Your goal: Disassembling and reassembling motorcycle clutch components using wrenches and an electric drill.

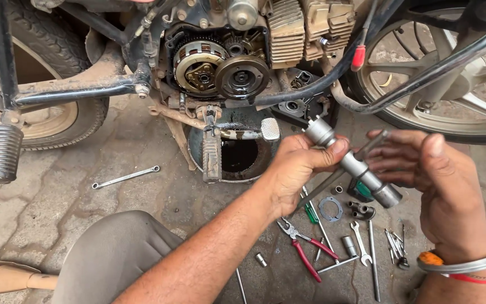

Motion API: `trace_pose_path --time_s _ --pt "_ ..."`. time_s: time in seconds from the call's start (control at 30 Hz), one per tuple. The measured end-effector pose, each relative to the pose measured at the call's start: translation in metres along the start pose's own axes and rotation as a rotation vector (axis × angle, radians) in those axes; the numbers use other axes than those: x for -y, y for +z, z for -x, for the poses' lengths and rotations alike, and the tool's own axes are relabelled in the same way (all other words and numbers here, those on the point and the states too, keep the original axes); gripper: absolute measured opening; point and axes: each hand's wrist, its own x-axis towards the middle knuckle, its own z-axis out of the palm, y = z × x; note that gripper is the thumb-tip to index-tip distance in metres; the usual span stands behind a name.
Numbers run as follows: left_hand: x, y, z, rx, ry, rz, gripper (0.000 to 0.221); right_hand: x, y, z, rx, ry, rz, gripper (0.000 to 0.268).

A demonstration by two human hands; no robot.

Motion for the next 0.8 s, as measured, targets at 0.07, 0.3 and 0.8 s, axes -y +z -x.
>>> trace_pose_path --time_s 0.07,0.3,0.8 --pt "0.001 0.006 0.003 -0.015 -0.008 -0.031 0.024 0.000 -0.002 -0.001 0.013 0.060 -0.016 0.073" --pt "-0.004 0.018 0.006 -0.027 0.000 -0.097 0.029 -0.027 -0.009 -0.001 0.152 0.376 0.079 0.067" --pt "-0.048 0.002 0.009 -0.280 -0.022 0.067 0.017 -0.136 0.070 -0.015 0.112 0.280 -0.625 0.068"
